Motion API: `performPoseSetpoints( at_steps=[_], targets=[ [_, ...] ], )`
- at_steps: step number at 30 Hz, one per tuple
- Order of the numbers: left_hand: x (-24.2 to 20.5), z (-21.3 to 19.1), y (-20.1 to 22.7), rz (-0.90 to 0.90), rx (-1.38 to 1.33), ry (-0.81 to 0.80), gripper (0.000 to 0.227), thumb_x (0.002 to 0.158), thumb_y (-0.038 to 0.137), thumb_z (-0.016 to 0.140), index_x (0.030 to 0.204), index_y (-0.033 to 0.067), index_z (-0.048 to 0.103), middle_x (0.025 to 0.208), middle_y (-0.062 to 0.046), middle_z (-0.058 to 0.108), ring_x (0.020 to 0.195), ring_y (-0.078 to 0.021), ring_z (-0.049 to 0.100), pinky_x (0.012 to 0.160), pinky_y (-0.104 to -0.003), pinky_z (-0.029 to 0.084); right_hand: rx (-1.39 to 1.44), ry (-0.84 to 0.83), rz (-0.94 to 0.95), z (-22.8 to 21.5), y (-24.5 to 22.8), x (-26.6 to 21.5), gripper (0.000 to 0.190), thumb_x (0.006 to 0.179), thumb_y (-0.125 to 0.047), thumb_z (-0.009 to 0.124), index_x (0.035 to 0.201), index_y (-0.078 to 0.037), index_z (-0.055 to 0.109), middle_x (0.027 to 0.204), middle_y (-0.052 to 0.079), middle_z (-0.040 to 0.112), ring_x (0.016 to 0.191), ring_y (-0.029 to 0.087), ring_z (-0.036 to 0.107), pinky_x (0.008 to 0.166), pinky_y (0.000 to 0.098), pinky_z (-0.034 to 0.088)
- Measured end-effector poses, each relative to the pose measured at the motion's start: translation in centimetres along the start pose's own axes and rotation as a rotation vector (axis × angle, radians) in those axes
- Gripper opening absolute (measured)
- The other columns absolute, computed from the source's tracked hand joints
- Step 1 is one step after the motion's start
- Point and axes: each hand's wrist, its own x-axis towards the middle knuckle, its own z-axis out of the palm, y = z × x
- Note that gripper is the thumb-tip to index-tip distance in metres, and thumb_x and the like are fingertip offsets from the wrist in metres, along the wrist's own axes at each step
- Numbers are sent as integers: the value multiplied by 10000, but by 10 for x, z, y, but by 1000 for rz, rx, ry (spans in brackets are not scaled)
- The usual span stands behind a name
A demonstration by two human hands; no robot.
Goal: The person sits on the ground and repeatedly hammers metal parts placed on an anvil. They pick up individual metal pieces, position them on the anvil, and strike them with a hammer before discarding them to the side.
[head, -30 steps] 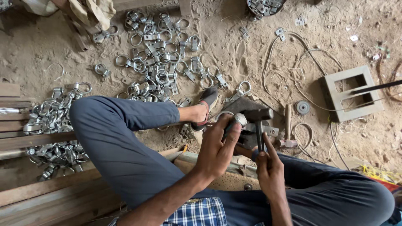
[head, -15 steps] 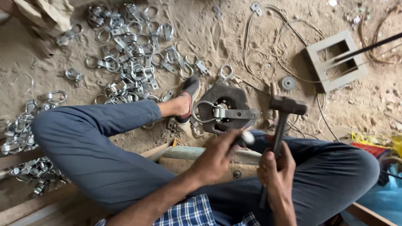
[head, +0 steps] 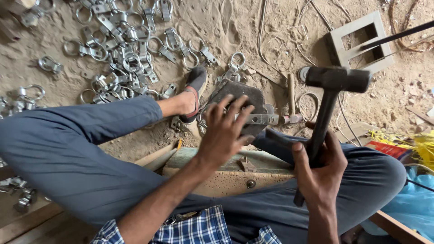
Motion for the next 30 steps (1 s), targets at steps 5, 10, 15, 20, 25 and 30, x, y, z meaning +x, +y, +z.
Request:
performPoseSetpoints(
  at_steps=[5, 10, 15, 20, 25, 30],
  targets=[
    [-5, 4, -19, -49, 91, 2, 510, 859, 304, 820, 1310, 102, 692, 1521, -61, 495, 1425, -315, 400, 1161, -590, 297, 7, -17, 98, 8, -13, 22, 464, 968, -178, 720, 1371, 7, 581, 745, -24, 607, 560, 23, 516, 483, 202, 358],
    [0, 2, -18, -50, 39, -12, 521, 868, 309, 824, 1316, 80, 692, 1527, -91, 476, 1438, -339, 370, 1164, -596, 288, -24, -52, 101, 17, -17, 31, 462, 984, -175, 721, 1384, 11, 584, 714, -15, 562, 545, 26, 496, 478, 202, 332],
    [20, -7, -25, -61, 35, -55, 725, 740, 388, 838, 1381, 124, 627, 1607, -165, 350, 1462, -405, 320, 1178, -622, 282, -30, -13, 128, 22, -15, 31, 439, 1007, -185, 702, 1381, 10, 578, 695, -19, 570, 534, 23, 496, 465, 196, 340],
    [40, 8, -42, -30, -45, 54, 603, 939, 408, 796, 1410, 81, 609, 1500, -210, 498, 1350, -421, 480, 1109, -623, 370, -62, 5, 127, 19, -16, 37, 404, 1030, -186, 680, 1368, 3, 566, 683, -6, 578, 510, 35, 500, 438, 203, 365],
    [79, 18, -69, -113, -155, -107, 511, 828, 341, 815, 1250, 81, 692, 1211, -138, 725, 1100, -290, 703, 1006, -487, 529, 4, -2, 110, 21, -20, 34, 405, 1041, -188, 683, 1374, 5, 556, 711, -12, 565, 533, 26, 494, 455, 198, 362],
    [90, 14, -79, -213, -268, -298, 490, 810, 379, 842, 1192, 102, 710, 1093, -114, 736, 1001, -250, 730, 888, -424, 583, -142, -32, 44, 20, -20, 34, 423, 1027, -169, 702, 1400, -6, 586, 749, -19, 586, 595, 13, 498, 519, 180, 342]
  ],
)
